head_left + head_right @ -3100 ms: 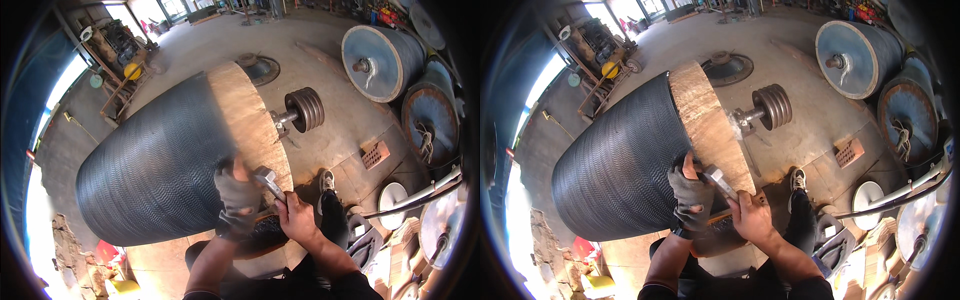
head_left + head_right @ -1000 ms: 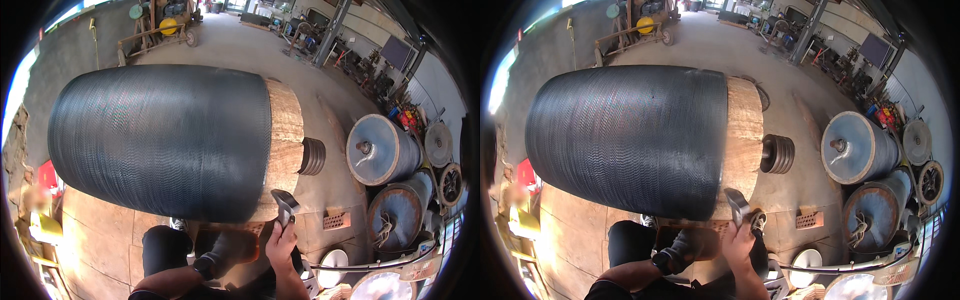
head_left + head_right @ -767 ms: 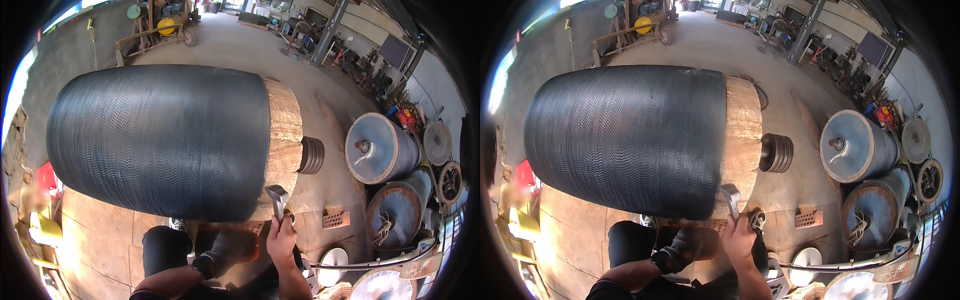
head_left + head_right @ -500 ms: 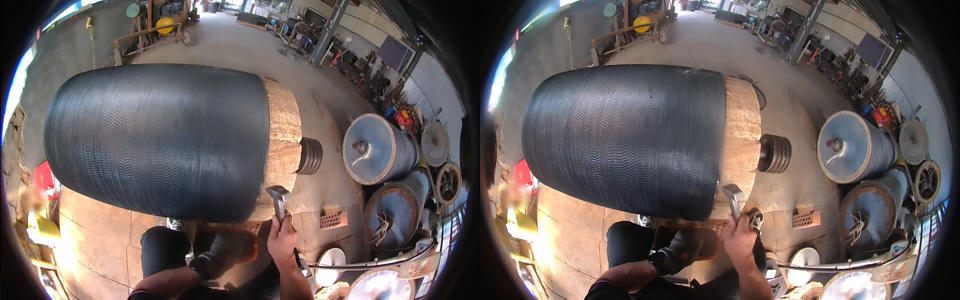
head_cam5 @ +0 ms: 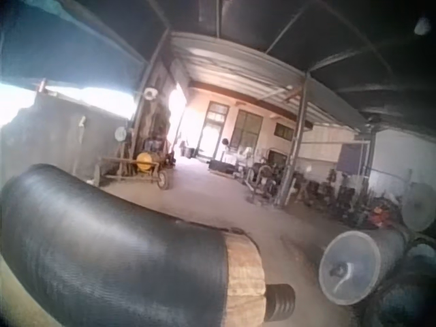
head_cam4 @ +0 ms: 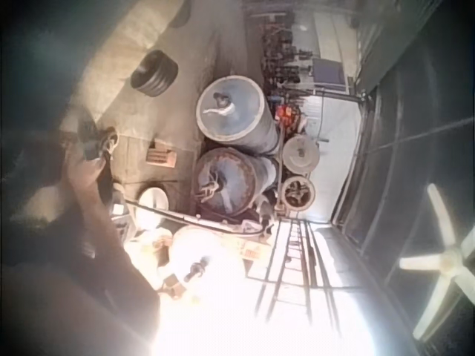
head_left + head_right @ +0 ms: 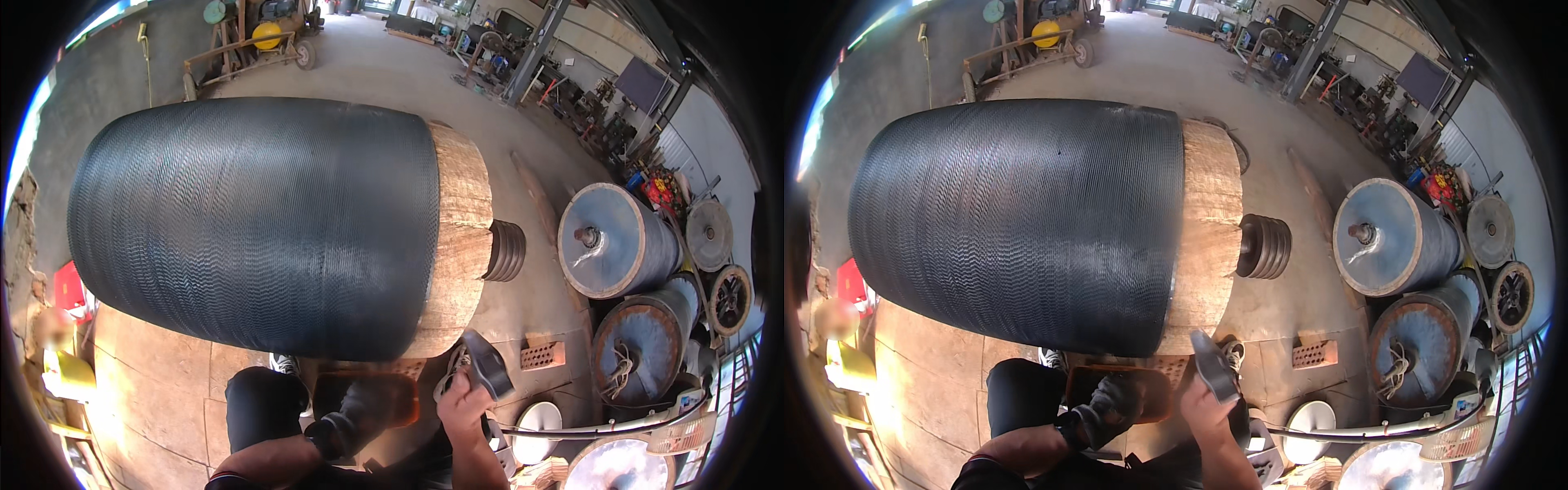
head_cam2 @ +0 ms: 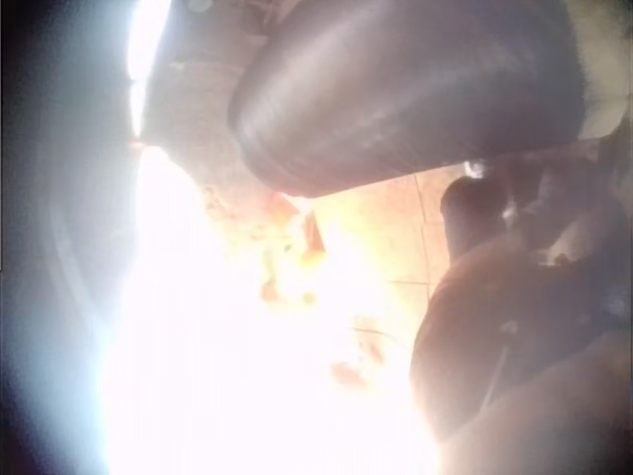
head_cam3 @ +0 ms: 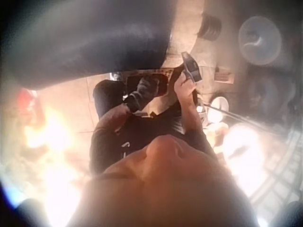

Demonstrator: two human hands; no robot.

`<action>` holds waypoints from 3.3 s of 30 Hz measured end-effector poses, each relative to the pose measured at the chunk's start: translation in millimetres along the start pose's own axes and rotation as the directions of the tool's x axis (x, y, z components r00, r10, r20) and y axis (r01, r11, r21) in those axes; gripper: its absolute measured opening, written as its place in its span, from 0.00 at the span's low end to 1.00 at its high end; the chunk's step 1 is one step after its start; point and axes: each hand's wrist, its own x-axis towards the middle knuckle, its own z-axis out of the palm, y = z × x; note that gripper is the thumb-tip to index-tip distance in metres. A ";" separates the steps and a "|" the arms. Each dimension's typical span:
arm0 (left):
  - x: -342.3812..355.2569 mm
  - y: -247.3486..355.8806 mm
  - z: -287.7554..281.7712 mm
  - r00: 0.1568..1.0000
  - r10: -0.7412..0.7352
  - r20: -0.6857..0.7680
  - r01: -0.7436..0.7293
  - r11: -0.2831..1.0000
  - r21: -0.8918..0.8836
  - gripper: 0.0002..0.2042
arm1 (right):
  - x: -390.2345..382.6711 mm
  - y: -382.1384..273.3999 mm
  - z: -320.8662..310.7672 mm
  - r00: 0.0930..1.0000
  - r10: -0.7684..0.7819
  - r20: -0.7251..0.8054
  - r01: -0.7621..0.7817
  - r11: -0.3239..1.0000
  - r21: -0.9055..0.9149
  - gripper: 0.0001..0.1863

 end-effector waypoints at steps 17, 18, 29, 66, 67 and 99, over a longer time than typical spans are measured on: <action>1.6 -21.7 12.5 0.972 -0.125 0.199 0.131 0.991 -0.016 0.07 | -14.6 -10.7 -12.3 0.957 0.252 0.146 -0.278 0.939 0.204 0.11; 4.0 -19.3 14.0 0.980 -0.162 0.116 0.163 0.987 0.006 0.08 | -15.0 -10.4 -12.6 0.975 0.219 0.030 -0.217 0.922 0.322 0.10; 73.0 -7.6 -105.3 0.672 0.655 -0.344 -0.417 0.719 0.556 0.23 | -19.7 -3.5 -12.1 0.991 0.133 -0.003 -0.130 0.969 0.208 0.11; 150.8 -32.7 -141.5 0.628 0.700 -0.340 -0.152 0.539 0.828 0.22 | -28.6 -26.1 29.3 0.590 0.531 0.609 -0.786 0.206 0.582 0.15; 150.0 -30.8 -144.7 0.622 0.706 -0.339 -0.142 0.528 0.837 0.22 | -32.0 -19.4 28.6 0.623 0.523 0.581 -0.772 0.292 0.565 0.15; 105.6 10.2 -17.9 0.850 0.280 -0.447 -0.005 0.852 0.524 0.33 | -36.1 -1.7 -5.3 0.871 0.395 0.291 -0.477 0.822 0.312 0.15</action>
